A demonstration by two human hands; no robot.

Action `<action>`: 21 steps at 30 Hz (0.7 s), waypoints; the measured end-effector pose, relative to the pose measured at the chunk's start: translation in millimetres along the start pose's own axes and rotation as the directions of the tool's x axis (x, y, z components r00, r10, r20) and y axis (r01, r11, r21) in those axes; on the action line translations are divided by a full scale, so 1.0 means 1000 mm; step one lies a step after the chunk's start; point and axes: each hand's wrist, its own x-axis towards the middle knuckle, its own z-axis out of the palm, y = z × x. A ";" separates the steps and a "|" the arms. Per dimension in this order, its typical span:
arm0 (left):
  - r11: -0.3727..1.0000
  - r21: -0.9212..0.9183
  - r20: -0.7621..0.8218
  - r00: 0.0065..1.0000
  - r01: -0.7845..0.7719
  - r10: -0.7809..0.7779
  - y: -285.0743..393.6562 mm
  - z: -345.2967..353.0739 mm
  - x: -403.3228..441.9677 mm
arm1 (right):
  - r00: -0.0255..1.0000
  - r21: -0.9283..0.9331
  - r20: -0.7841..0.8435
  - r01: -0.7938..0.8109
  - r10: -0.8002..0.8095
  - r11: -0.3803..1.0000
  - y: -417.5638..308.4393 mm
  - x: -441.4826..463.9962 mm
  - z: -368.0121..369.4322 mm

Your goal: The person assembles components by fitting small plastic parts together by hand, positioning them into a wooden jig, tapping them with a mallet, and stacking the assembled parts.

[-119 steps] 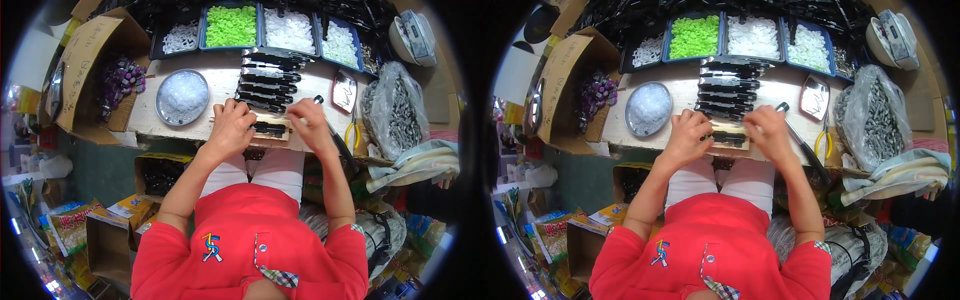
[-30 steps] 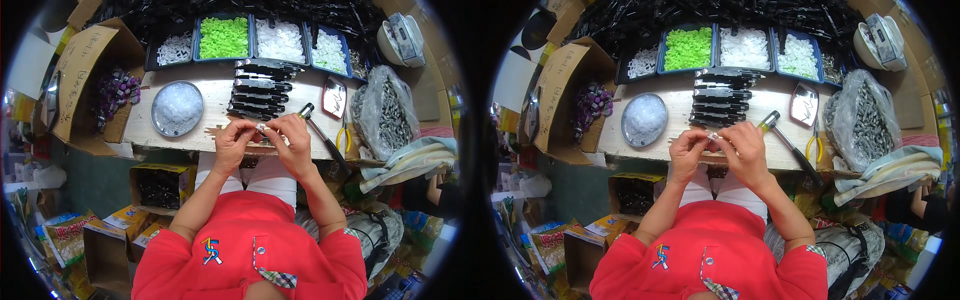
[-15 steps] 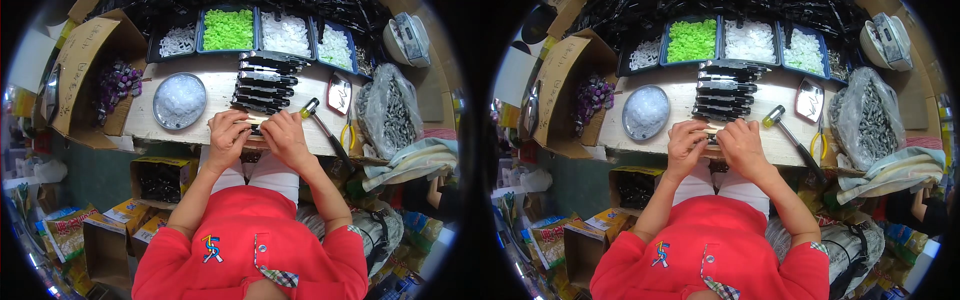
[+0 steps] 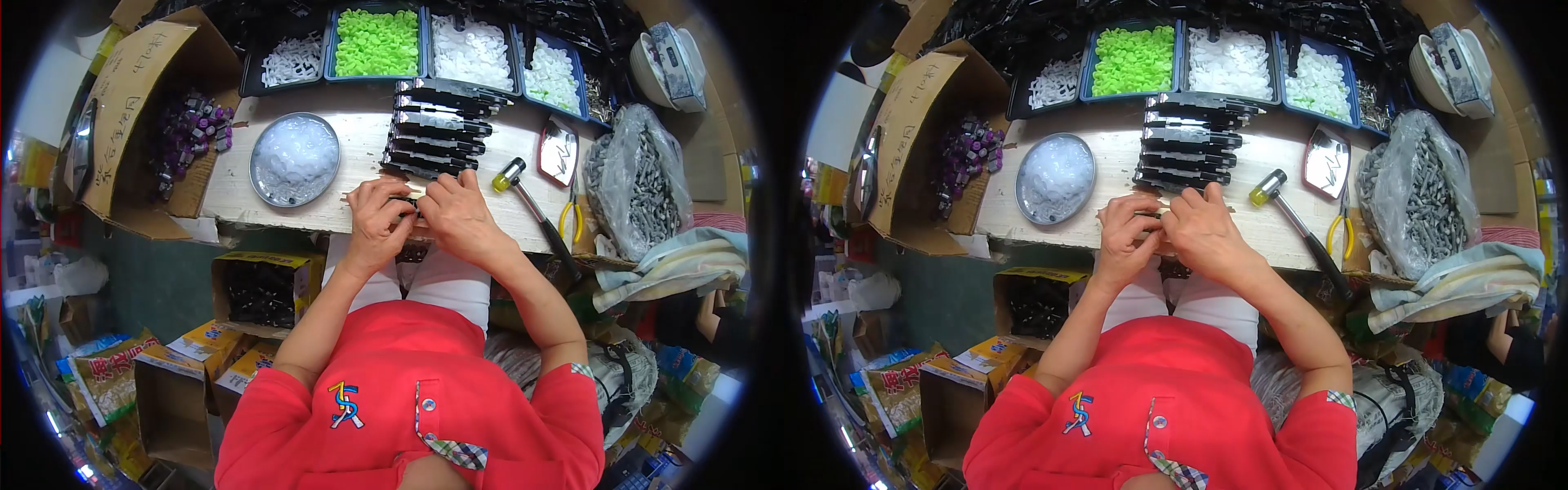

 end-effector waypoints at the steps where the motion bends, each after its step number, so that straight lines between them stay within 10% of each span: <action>1: 1.000 -0.002 0.002 1.000 0.002 -0.002 0.000 0.000 0.000 | 1.000 0.002 0.002 -0.002 0.002 1.000 -0.002 0.002 -0.001; 13: 0.998 0.051 0.059 0.998 0.029 -0.032 0.000 0.000 -0.001 | 0.999 -0.001 0.012 -0.047 0.047 0.999 0.004 -0.002 -0.007; 21: 0.980 0.113 0.106 0.979 0.161 -0.173 0.011 0.000 0.007 | 0.913 0.125 -0.206 -0.332 0.351 0.935 0.054 -0.053 -0.063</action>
